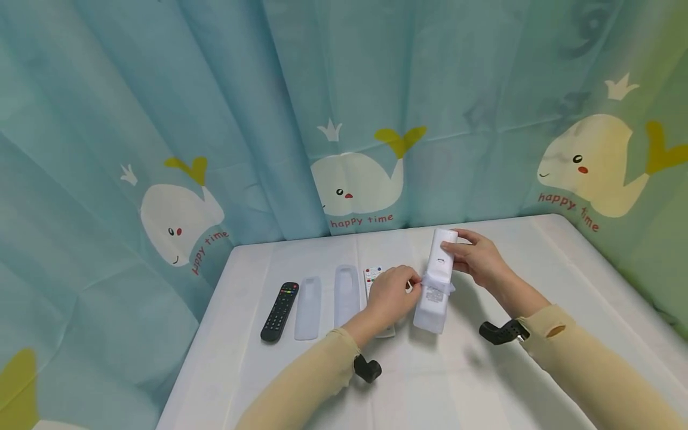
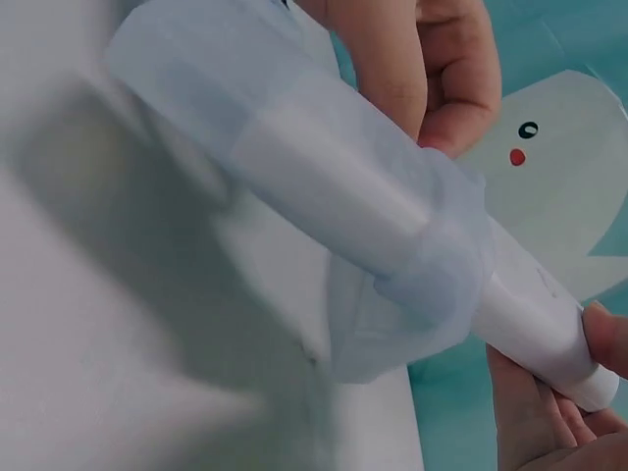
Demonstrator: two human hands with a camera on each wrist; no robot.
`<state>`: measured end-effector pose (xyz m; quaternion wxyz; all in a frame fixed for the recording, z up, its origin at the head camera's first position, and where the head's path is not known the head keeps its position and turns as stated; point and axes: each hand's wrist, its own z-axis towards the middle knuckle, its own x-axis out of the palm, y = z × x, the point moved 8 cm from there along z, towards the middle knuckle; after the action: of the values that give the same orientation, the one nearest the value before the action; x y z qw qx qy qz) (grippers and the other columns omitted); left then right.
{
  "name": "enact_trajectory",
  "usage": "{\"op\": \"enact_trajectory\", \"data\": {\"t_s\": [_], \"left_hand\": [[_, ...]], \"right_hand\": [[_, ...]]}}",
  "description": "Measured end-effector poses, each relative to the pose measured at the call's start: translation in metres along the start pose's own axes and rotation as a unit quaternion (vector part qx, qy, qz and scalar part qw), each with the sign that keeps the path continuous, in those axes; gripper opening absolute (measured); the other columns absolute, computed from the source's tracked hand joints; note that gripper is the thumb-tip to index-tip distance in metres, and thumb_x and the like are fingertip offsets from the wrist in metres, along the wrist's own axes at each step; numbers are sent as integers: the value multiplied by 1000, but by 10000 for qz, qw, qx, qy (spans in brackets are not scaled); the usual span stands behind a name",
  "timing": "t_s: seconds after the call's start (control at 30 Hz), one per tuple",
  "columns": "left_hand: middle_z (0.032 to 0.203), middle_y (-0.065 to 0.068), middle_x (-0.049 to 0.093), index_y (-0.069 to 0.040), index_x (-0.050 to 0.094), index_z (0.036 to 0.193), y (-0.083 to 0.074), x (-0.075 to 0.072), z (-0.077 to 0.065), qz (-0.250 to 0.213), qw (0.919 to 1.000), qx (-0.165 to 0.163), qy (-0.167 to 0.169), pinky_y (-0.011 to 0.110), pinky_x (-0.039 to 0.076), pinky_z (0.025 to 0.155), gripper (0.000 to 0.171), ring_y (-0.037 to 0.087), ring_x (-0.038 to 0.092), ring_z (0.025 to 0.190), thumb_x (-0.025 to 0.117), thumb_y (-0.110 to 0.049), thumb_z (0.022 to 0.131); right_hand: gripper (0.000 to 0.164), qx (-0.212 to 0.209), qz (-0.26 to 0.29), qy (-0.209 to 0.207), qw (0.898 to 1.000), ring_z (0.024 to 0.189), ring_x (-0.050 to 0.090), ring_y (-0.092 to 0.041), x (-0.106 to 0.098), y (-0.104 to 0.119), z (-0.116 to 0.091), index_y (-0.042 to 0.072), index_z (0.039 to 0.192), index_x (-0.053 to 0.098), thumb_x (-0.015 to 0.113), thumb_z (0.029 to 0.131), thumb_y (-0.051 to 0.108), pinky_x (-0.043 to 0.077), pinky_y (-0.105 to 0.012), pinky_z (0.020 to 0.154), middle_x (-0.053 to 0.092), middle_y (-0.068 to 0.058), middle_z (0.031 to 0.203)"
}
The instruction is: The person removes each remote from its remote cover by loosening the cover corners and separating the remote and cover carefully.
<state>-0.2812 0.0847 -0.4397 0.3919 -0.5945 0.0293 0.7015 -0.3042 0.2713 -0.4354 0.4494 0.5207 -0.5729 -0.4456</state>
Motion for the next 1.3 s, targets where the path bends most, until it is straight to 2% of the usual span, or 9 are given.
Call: {"op": "enact_trajectory", "data": {"t_s": [0.23, 0.5, 0.57, 0.67, 0.87, 0.93, 1.1, 1.13, 1.3], "left_hand": [[81, -17, 57, -25, 67, 88, -5, 7, -4, -76, 9998, 85, 191, 17, 38, 63, 5, 3, 48, 74, 68, -20, 89], [84, -15, 57, -22, 70, 95, -9, -2, -3, 404, 9990, 116, -172, 19, 39, 66, 4, 5, 49, 76, 67, -21, 92], [91, -13, 60, -22, 70, 100, -14, -5, -2, 567, 9975, 296, -301, 20, 41, 69, 10, 7, 52, 80, 67, -21, 90], [102, -9, 62, -25, 72, 108, -28, -5, -3, 965, 9892, 1030, -393, 23, 44, 73, 15, 10, 55, 88, 69, -26, 93], [105, -10, 63, -37, 78, 110, -61, 1, -6, 2002, 9411, 2685, -468, 23, 45, 77, 14, 11, 56, 96, 71, -33, 97], [103, -12, 63, -40, 77, 106, -68, 3, -5, 2550, 9187, 2990, -404, 23, 44, 79, 13, 10, 55, 98, 71, -32, 97], [104, -18, 62, -40, 72, 104, -79, 13, -2, 3826, 8489, 3645, -128, 23, 40, 82, 14, 7, 53, 102, 65, -29, 99], [105, -18, 62, -39, 72, 104, -81, 15, -1, 3933, 8401, 3735, -109, 23, 40, 82, 15, 7, 52, 102, 64, -27, 100], [106, -19, 63, -36, 71, 103, -87, 17, 1, 4119, 8216, 3918, -422, 24, 41, 78, 15, 5, 53, 99, 62, -25, 101]], "right_hand": [[75, 20, -356, -199, 9992, 81, 69, -9, -8, 3, 4, -3, 158, 27, 69, 99, 15, 60, -26, 77, 58, -11, 117], [78, 289, -20, -242, 9993, 82, 69, -11, -17, -2, 8, 2, 160, 25, 70, 99, 18, 60, -26, 78, 56, -9, 118], [77, 310, 4, -251, 9992, 82, 69, -11, -17, -5, 9, 3, 160, 26, 70, 99, 18, 60, -26, 78, 55, -10, 118], [78, 323, 16, -234, 9992, 82, 69, -11, -15, -9, 8, 2, 160, 26, 71, 99, 18, 60, -26, 77, 57, -9, 116], [74, 244, -62, -116, 9996, 82, 70, -12, -3, -15, 8, 0, 158, 27, 69, 99, 15, 60, -28, 77, 56, -16, 122], [74, 231, -138, -90, 9996, 82, 70, -12, -1, -16, 8, 0, 158, 27, 69, 99, 14, 60, -28, 76, 54, -20, 127], [75, 243, -301, -76, 9992, 81, 70, -13, -1, -16, 9, 0, 159, 26, 69, 99, 15, 60, -28, 74, 54, -21, 130], [75, 250, -314, -87, 9992, 81, 70, -13, -2, -15, 10, 1, 159, 26, 69, 99, 16, 60, -27, 74, 54, -20, 129], [74, 351, -235, -101, 9991, 81, 70, -12, -5, -15, 13, 2, 159, 26, 69, 100, 19, 60, -26, 74, 55, -17, 124]]}}
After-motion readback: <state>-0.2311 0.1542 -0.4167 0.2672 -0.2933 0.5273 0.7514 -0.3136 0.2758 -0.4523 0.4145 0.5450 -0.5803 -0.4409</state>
